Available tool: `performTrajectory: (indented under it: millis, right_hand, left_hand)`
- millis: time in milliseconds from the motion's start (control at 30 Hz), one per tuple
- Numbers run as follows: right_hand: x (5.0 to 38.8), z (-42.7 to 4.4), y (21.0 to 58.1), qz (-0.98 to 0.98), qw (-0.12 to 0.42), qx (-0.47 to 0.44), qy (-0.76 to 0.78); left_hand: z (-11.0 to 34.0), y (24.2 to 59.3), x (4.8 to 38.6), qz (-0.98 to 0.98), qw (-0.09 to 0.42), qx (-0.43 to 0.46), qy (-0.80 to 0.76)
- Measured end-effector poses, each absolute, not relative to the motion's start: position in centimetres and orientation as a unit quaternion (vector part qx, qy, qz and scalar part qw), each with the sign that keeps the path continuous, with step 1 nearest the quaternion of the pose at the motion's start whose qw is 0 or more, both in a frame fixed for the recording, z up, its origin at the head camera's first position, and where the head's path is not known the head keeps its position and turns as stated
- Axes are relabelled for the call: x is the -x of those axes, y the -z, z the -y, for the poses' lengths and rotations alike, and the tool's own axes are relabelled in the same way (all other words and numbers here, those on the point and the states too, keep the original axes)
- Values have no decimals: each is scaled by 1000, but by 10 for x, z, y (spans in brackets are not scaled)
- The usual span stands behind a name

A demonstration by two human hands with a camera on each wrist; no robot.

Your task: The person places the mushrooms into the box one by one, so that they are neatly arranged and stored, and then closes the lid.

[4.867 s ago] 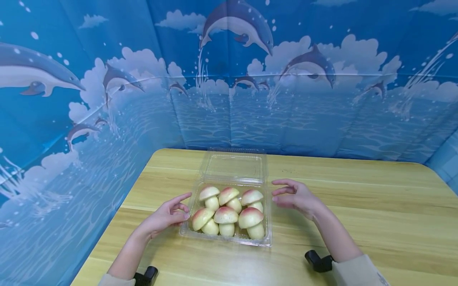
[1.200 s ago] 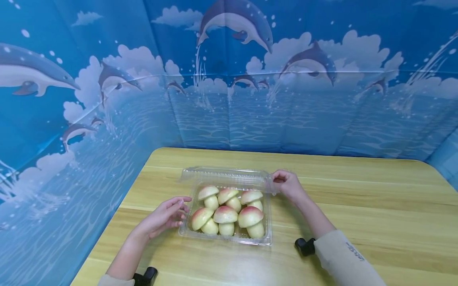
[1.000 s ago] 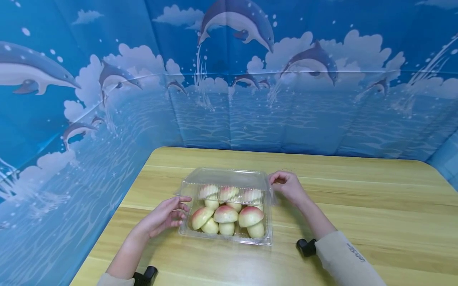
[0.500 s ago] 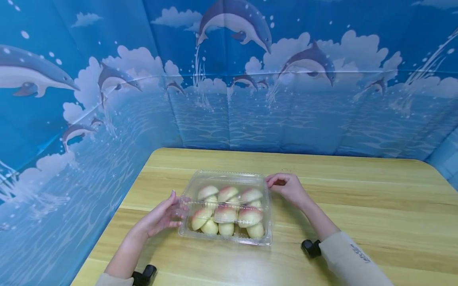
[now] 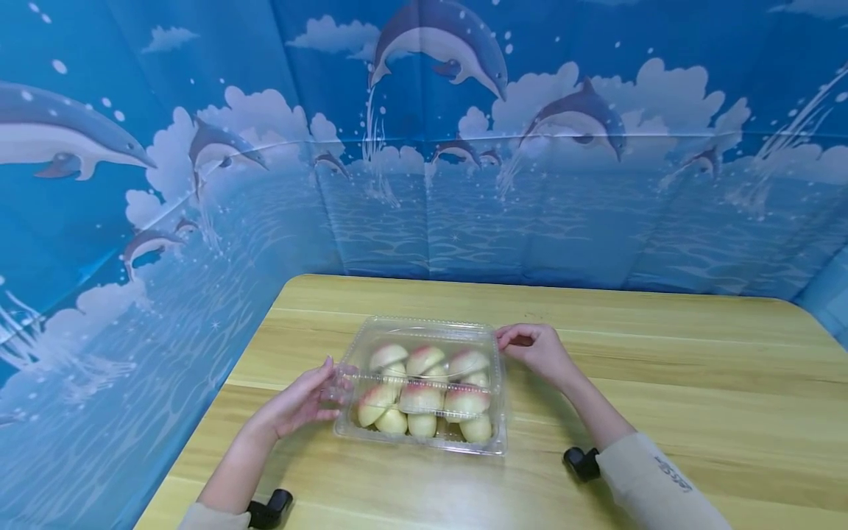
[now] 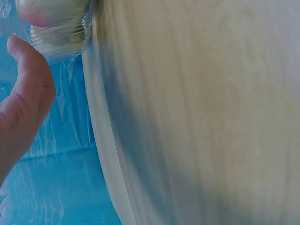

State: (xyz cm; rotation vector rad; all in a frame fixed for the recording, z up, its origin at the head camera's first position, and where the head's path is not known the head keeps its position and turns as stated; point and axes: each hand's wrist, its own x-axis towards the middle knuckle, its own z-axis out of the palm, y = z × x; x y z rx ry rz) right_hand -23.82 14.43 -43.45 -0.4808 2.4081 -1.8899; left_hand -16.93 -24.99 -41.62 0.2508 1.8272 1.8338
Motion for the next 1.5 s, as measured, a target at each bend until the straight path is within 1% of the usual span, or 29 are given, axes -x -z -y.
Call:
performTrajectory:
  millis: [333, 533, 733, 933, 1033, 1267, 1500]
  right_hand:
    - [237, -148, 433, -764, 51, 143, 628]
    - [232, -152, 431, -746, 99, 135, 645]
    - [223, -155, 429, -756, 126, 124, 630]
    - [213, -159, 428, -695, 190, 125, 682]
    - [209, -160, 427, -678, 211, 122, 693]
    - [200, -159, 425, -669, 228, 118, 697]
    - [191, -155, 425, -659, 235, 136, 702]
  left_hand:
    - [250, 418, 168, -694, 266, -101, -662]
    - [251, 420, 168, -693, 264, -102, -663]
    - [251, 421, 168, -689, 262, -98, -669]
    - [251, 424, 167, -686, 254, -88, -677]
    - [252, 425, 167, -687, 251, -84, -676]
    - [256, 430, 168, -671, 250, -134, -685]
    - [254, 428, 167, -670, 248, -115, -690]
